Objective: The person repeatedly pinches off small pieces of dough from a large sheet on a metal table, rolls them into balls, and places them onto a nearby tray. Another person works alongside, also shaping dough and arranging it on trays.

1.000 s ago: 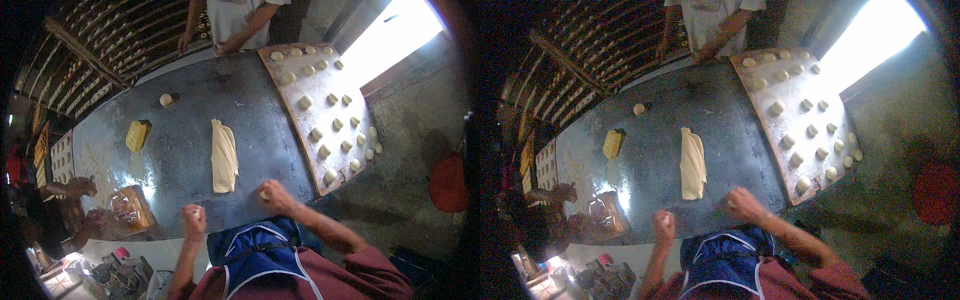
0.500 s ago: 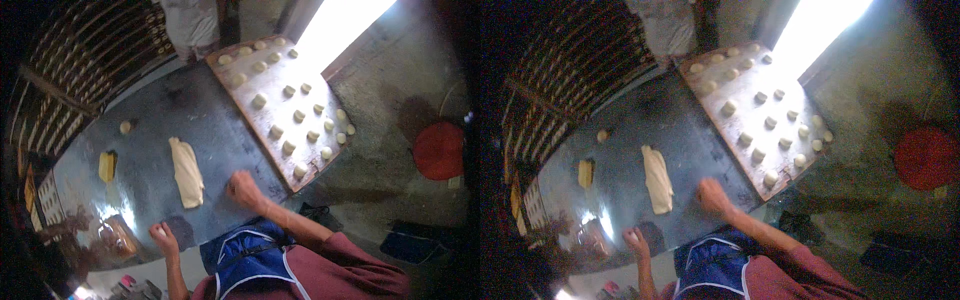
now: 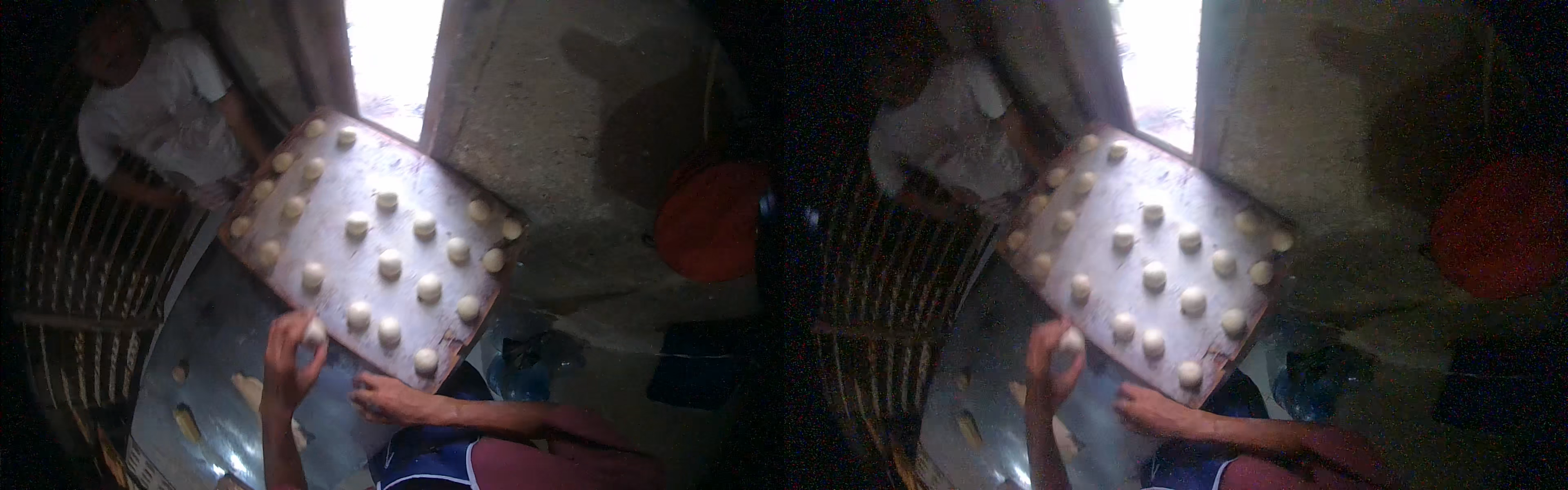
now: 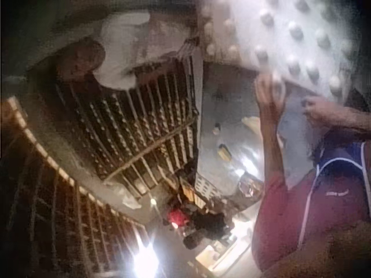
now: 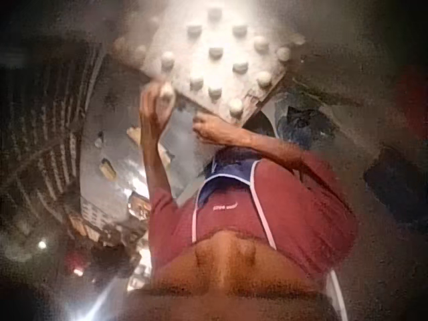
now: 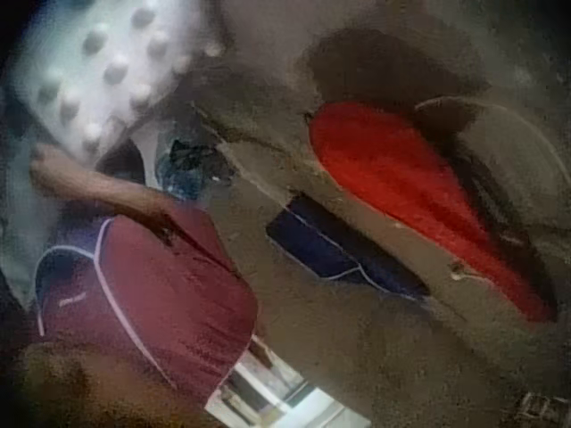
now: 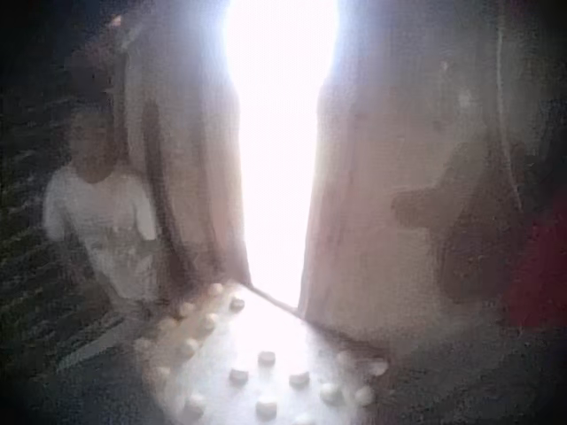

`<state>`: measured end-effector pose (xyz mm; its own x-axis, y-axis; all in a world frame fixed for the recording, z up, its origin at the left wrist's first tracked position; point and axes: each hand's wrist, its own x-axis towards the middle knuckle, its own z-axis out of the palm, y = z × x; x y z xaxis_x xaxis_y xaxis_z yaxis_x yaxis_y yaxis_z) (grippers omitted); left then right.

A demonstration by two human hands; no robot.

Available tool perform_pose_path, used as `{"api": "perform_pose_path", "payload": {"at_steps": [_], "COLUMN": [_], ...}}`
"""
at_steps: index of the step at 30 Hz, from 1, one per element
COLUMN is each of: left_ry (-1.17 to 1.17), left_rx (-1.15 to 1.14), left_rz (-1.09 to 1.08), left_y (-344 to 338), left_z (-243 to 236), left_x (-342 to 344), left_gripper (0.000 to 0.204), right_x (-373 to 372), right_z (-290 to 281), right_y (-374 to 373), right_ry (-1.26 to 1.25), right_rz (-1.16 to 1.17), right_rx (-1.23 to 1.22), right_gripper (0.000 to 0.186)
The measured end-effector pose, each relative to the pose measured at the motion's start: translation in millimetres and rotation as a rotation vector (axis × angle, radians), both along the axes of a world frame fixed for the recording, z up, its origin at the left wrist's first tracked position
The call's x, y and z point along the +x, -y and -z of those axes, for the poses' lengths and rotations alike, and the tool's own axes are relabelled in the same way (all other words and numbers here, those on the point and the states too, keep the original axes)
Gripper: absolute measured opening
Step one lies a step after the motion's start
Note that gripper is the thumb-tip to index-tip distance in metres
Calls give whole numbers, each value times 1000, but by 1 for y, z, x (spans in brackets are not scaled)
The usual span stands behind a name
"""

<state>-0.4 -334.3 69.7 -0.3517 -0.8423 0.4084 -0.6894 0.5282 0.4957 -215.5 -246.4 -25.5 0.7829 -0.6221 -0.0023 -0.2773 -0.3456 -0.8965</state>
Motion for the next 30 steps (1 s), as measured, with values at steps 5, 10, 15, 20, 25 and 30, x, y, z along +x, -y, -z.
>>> {"api": "perform_pose_path", "payload": {"at_steps": [5,10,15,20,25,30], "left_ry": [-447,-9,-15,-487,-242,-128], "left_rx": [-170,202,104,340,319,242], "left_rz": [162,138,-41,-411,-1134,-1322], "left_y": [229,324,249,21,-184,-277], "left_z": [15,131,65,50,77,121], "left_x": [-161,-180,-195,-92,-27,63], "left_gripper": [82,109,114,69,61,58], "right_x": [-112,-154,-186,-99,-23,58], "right_z": [-120,-113,-17,-57,-33,-13], "right_y": [158,252,251,154,49,-38], "right_ry": [297,302,-366,19,52,3], "right_rz": [745,994,1100,908,521,45], "right_rx": [-538,-661,-581,-742,-265,161], "right_gripper": [72,117,121,91,79,56]}}
